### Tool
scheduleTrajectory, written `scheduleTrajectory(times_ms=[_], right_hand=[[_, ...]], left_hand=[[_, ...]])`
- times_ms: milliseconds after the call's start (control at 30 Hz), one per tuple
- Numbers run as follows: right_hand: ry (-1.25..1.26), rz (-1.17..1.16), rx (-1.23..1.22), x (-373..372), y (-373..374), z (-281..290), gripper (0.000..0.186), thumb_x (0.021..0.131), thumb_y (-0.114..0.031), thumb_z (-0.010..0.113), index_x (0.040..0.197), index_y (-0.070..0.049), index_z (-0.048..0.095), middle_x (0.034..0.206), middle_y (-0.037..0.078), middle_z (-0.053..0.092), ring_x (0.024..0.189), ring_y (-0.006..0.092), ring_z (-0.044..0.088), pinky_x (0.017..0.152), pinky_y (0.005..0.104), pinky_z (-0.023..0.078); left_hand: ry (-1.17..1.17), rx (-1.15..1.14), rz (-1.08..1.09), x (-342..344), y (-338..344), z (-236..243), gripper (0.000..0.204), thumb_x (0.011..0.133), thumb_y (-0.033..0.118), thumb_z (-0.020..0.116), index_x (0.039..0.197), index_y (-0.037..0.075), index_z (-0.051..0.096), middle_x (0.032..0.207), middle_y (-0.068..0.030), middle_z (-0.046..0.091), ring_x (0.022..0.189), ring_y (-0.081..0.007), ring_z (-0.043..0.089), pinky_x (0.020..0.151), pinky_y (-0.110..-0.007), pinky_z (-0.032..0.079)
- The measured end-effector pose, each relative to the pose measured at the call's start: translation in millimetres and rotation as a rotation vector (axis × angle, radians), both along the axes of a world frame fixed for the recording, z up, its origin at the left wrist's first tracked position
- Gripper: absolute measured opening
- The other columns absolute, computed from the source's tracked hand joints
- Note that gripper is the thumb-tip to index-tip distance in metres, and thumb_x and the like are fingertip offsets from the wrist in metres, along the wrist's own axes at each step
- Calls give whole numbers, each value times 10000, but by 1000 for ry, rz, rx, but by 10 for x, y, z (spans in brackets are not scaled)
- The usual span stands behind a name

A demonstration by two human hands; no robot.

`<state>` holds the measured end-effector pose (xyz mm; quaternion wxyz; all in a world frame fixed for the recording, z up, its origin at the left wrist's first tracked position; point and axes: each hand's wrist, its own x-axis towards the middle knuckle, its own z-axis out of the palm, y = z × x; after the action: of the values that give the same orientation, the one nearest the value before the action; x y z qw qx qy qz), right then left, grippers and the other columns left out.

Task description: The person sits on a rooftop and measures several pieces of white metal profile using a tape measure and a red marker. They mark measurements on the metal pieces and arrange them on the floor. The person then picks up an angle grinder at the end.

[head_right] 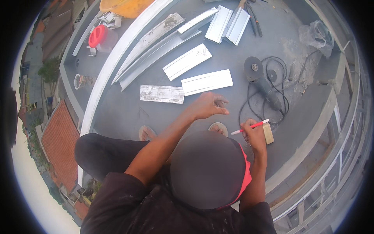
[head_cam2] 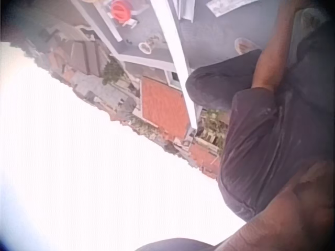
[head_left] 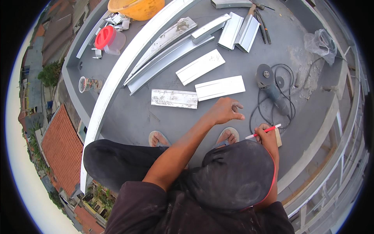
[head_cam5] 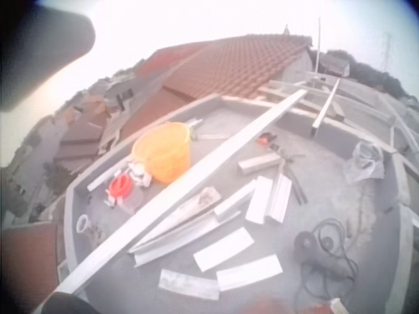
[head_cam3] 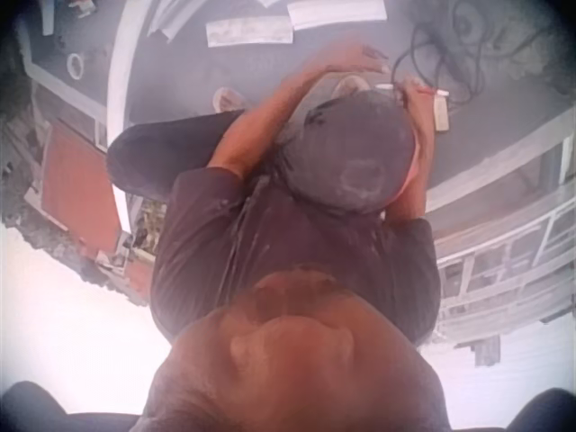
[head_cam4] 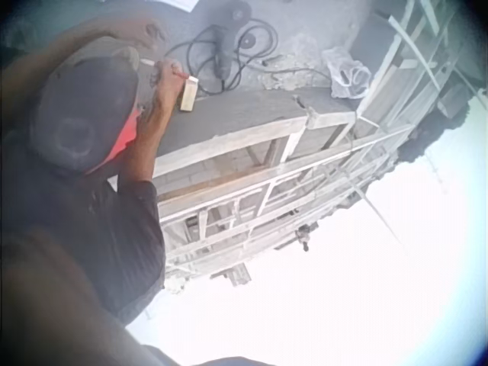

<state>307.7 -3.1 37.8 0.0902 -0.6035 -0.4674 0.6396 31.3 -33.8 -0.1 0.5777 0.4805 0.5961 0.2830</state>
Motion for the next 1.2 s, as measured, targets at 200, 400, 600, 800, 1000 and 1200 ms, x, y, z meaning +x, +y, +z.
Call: scheduleTrajectory(times_ms=[200,400,600,800,1000,1200], right_hand=[[-234,224,123,488,-95,-192,313,993,-220,748,755,-73,606,625,-8,559,560,60,507,514,266,376],[256,-214,11,-468,-95,-139,309,1059,-285,722,846,-74,643,650,5,616,525,80,540,476,248,386],[210,-251,-40,-561,60,31,315,1056,-304,711,849,-85,621,624,1,582,484,88,502,452,253,338],[183,-188,-107,-545,-30,10,324,1060,-320,694,843,-96,606,620,17,596,477,95,501,449,252,333],[102,-323,-150,-688,-225,-160,327,1059,-306,678,830,-95,579,617,5,567,465,88,467,433,252,309],[69,-344,383,118,518,71,303,1094,-298,647,926,-46,667,700,21,605,575,89,536,500,251,380]], left_hand=[[593,-94,-8,-1522,-64,-99,585,780,380,941,1256,77,788,1105,-156,795,1023,-308,757,920,-432,589],[413,97,-225,-547,-41,320,559,857,435,895,1252,61,766,1055,-189,787,966,-337,746,878,-459,582],[107,36,-191,-8,-177,286,391,1023,401,723,1067,18,795,814,-220,721,735,-346,657,726,-479,517],[-72,31,-160,55,-411,177,372,1024,355,718,1022,-10,787,815,-227,742,758,-398,705,743,-482,542],[-34,-65,-249,-183,-552,175,352,1054,344,676,1013,13,792,768,-160,720,709,-306,672,714,-440,533],[512,-395,-343,-784,-982,-51,466,904,485,836,953,26,774,896,-146,776,892,-318,754,796,-449,576]])
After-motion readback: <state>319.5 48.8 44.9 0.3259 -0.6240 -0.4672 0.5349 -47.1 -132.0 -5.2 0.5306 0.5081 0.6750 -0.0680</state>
